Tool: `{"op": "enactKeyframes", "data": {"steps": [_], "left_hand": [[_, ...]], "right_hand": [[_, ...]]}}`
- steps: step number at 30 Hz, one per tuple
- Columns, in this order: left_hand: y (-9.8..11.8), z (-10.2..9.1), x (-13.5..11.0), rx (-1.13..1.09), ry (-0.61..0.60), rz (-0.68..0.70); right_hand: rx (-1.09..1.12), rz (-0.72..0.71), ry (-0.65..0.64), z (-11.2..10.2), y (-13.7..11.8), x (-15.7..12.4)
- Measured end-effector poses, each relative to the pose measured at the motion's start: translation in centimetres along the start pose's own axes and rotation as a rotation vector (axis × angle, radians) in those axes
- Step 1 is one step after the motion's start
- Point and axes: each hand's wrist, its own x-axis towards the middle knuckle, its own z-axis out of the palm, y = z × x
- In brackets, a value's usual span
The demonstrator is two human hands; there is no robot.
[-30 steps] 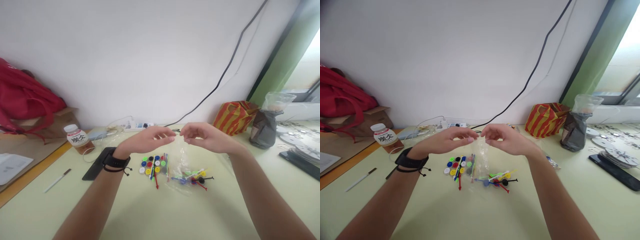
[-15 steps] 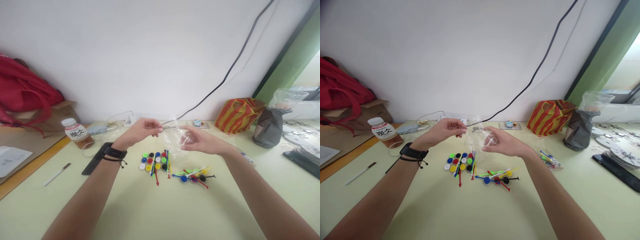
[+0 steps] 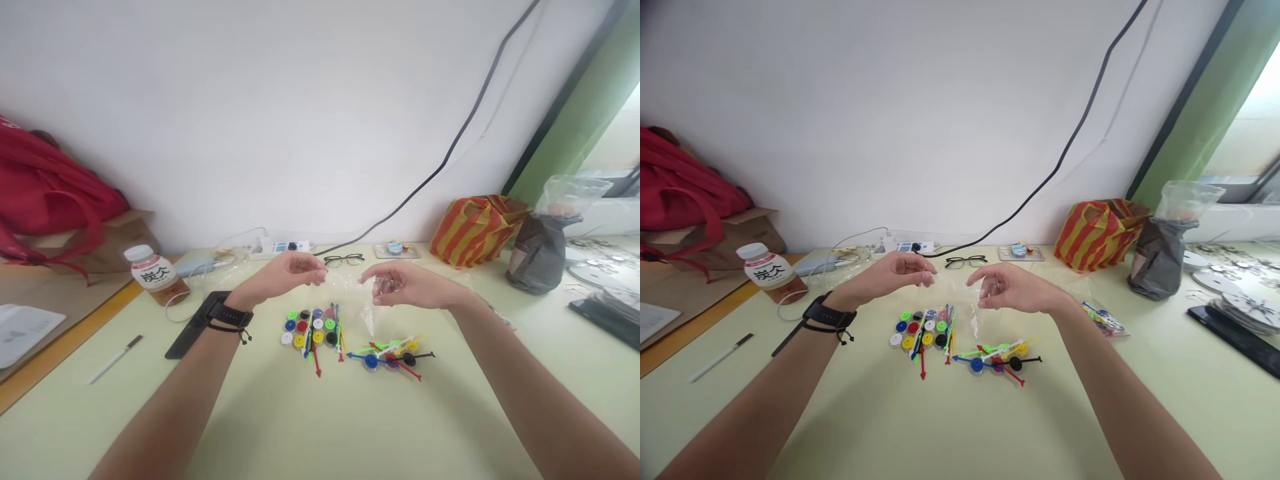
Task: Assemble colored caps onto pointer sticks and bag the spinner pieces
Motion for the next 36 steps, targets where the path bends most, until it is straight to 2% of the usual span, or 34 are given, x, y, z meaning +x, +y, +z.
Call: {"op": "enactKeyframes", "data": {"steps": [2,6,8,12,14,18,21,24,28,31,33,36], "left_hand": [[-0.2,-0.1,0.1,-0.009,0.017,0.0],[-1.1,-0.6,0.2,-0.01,0.151,0.015],[-1.4,-0.9,0.3,-0.024,0.182,0.035],[-1.6,-0.8,0.2,-0.183,0.077,0.014],[-1.4,-0.3,0.2,-0.317,0.064,-0.026],[-1.0,1.2,0.6,-0.481,0.078,-0.051],[-1.1,2.1,1.0,-0.477,0.075,-0.026],[-1.5,2.5,1.3,-0.438,0.155,-0.002],[-1.9,2.4,1.6,-0.421,0.227,0.013],[-1.8,2.3,1.6,-0.449,0.23,0.029],[-1.7,2.1,1.5,-0.466,0.212,0.038],[-1.6,2.0,1.3,-0.448,0.203,0.04]], "right_hand": [[0.007,0.002,0.003,0.0,0.0,0.1],[0.083,0.015,-0.007,-0.5,0.5,0.0],[0.129,0.027,-0.001,-0.9,0.9,0.0],[0.226,0.024,0.058,-1.4,1.5,-0.2],[0.285,0.008,0.085,-1.4,1.6,-0.2],[0.333,-0.017,0.18,-0.9,1.4,0.0],[0.325,-0.028,0.24,-0.4,1.0,0.3],[0.301,-0.028,0.322,0.1,0.8,0.6],[0.127,-0.05,0.547,0.7,1.4,1.2],[-0.037,-0.088,0.699,1.1,1.6,1.6],[-0.039,-0.066,0.723,1.2,1.6,1.7],[0.121,-0.03,0.642,1.1,1.4,1.6]]}}
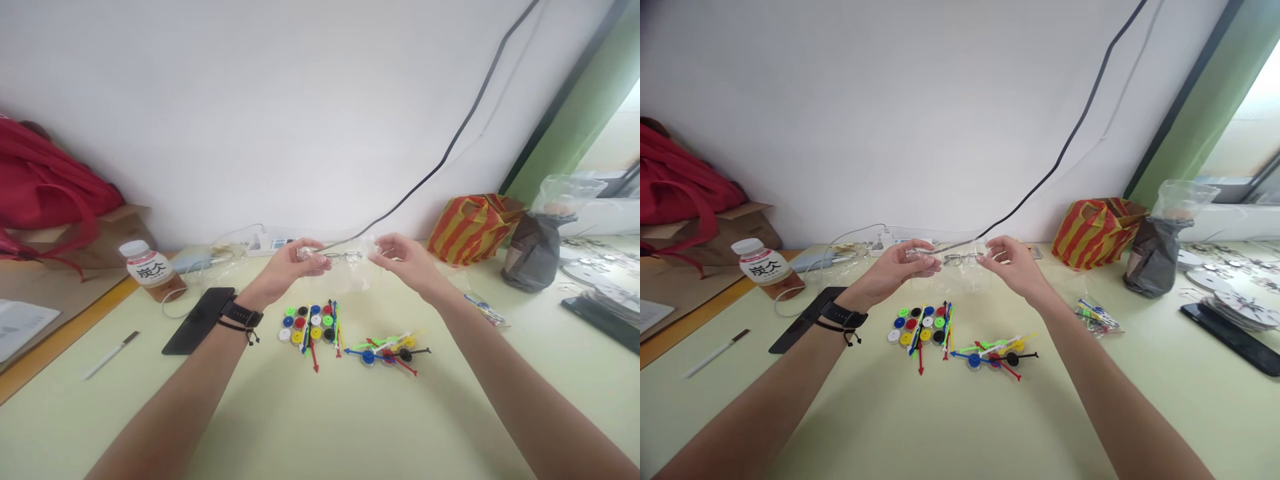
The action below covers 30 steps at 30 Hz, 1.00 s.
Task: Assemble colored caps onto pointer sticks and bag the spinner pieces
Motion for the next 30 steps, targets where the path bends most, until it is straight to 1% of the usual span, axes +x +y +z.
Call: {"op": "enactKeyframes", "data": {"steps": [2,5,10,13,16,18,20,22,26,30], "left_hand": [[0.1,-0.1,-0.1,0.031,0.007,0.01],[0.1,0.0,-0.1,0.047,0.03,0.028],[0.2,0.3,0.0,0.002,0.061,0.035],[0.7,0.4,-0.2,-0.031,0.036,0.028],[1.4,0.6,-0.5,-0.043,-0.056,0.017],[1.9,0.8,-0.8,-0.031,-0.131,0.001],[2.3,1.0,-1.0,-0.009,-0.18,-0.014],[2.6,1.4,-1.3,0.02,-0.228,-0.022],[3.2,1.9,-1.7,0.078,-0.338,-0.008],[3.7,1.9,-2.0,0.022,-0.436,-0.019]], "right_hand": [[0.116,0.034,-0.082,-0.3,-0.1,0.0],[0.213,0.056,-0.146,-0.8,-0.4,0.0],[0.26,0.087,-0.266,-0.9,-1.1,-0.4],[0.26,0.08,-0.309,-1.0,-1.7,-0.7],[0.208,0.04,-0.428,-1.6,-2.2,-0.9],[0.192,0.013,-0.564,-2.1,-2.4,-1.1],[0.212,0.003,-0.7,-2.5,-2.6,-1.2],[0.24,0.0,-0.798,-2.6,-2.7,-1.3],[0.273,-0.007,-0.893,-2.5,-3.1,-1.5],[0.27,0.02,-0.965,-2.5,-3.3,-1.6]]}}
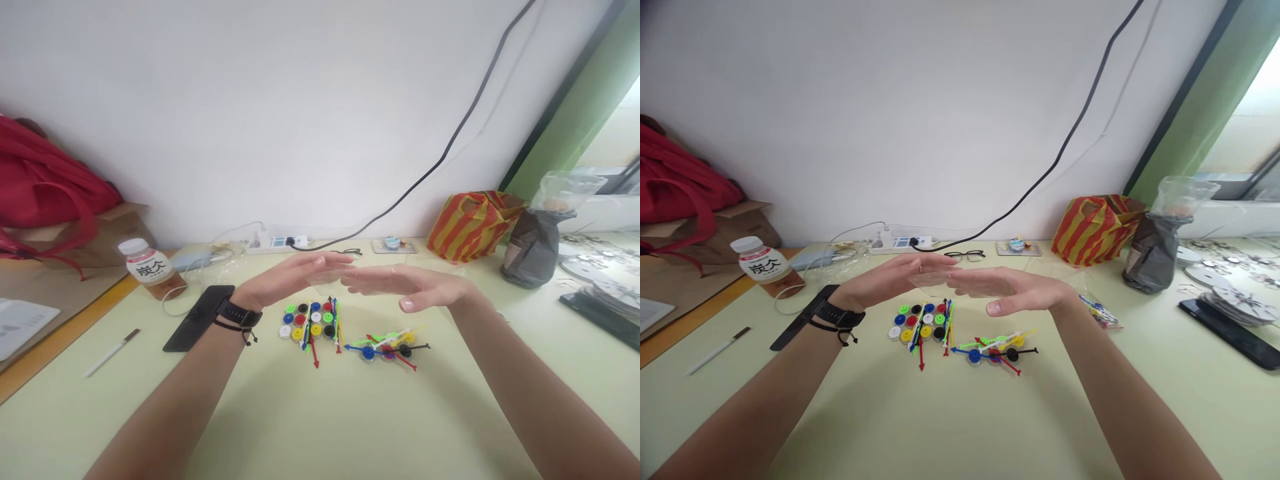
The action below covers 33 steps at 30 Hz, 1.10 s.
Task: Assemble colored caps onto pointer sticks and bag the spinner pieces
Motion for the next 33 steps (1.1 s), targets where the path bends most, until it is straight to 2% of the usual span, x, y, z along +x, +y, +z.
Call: {"op": "enactKeyframes", "data": {"steps": [4,7,11,14,16,21,24,26,30,31,33], "left_hand": [[-0.1,-0.7,-0.3,-0.029,-0.047,-0.005],[-0.2,-1.0,-0.4,0.045,-0.106,-0.077],[0.3,-0.2,-0.2,0.227,-0.281,-0.154],[0.8,0.7,0.0,0.323,-0.379,-0.122],[1.0,1.2,0.1,0.345,-0.396,-0.085],[1.4,1.7,0.2,0.475,-0.375,-0.125],[0.9,0.9,0.2,0.562,-0.34,-0.191],[0.3,-0.2,-0.1,0.588,-0.295,-0.241],[-0.8,-2.9,-0.9,0.659,-0.13,-0.351],[-1.0,-3.4,-1.1,0.672,-0.104,-0.36],[-1.3,-4.1,-1.4,0.681,-0.088,-0.357]], "right_hand": [[-0.035,-0.047,-0.04,0.5,-1.0,-0.1],[-0.148,-0.085,-0.08,1.5,-2.3,0.0],[-0.316,-0.034,-0.079,2.9,-3.4,0.3],[-0.351,-0.067,-0.056,3.4,-3.2,0.3],[-0.345,-0.097,-0.073,3.5,-3.1,0.4],[-0.361,-0.089,-0.113,3.3,-3.2,0.2],[-0.444,-0.073,-0.04,2.6,-3.2,0.1],[-0.504,-0.053,0.098,1.7,-2.9,0.0],[-0.582,0.044,0.494,0.1,-0.8,0.2],[-0.619,0.084,0.513,-0.2,-0.1,0.4],[-0.678,0.157,0.365,-0.2,1.3,0.9]]}}
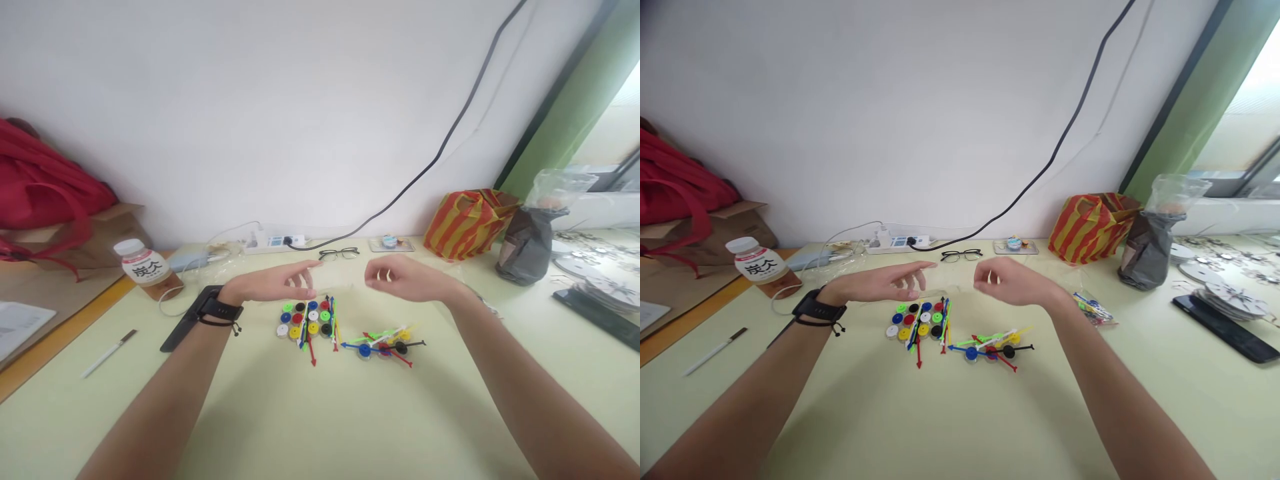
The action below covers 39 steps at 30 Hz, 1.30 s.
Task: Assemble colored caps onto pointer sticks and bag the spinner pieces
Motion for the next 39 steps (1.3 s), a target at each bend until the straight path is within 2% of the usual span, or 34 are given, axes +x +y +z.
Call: {"op": "enactKeyframes", "data": {"steps": [3,5,7,10,15,21,26,31,34,39], "left_hand": [[-0.5,0.0,0.1,-0.011,-0.007,0.012],[-0.7,0.2,0.3,-0.025,-0.018,0.021],[-0.9,0.3,0.5,-0.042,-0.021,0.037],[-1.0,0.3,0.6,-0.095,-0.021,0.052],[-0.9,0.2,0.3,-0.248,-0.055,0.045],[-1.1,0.6,0.6,-0.34,-0.076,0.093],[-1.0,1.1,1.0,-0.35,-0.12,0.143],[-0.8,1.2,0.9,-0.33,-0.168,0.161],[-0.7,1.1,0.8,-0.288,-0.154,0.124],[-0.9,1.1,0.9,-0.365,-0.19,0.133]], "right_hand": [[-0.006,-0.069,-0.329,2.4,0.5,0.8],[0.018,-0.11,-0.462,4.0,0.3,1.4],[0.036,-0.128,-0.54,5.3,0.0,1.8],[0.058,-0.117,-0.57,6.1,0.0,2.1],[0.003,-0.102,-0.524,5.5,0.6,1.9],[0.005,-0.067,-0.572,5.5,0.6,1.9],[-0.005,-0.046,-0.454,4.9,0.9,1.9],[0.075,-0.033,-0.286,3.0,1.9,1.5],[0.144,0.006,-0.124,1.4,2.3,1.1],[0.296,0.052,0.225,-1.0,2.9,0.1]]}}
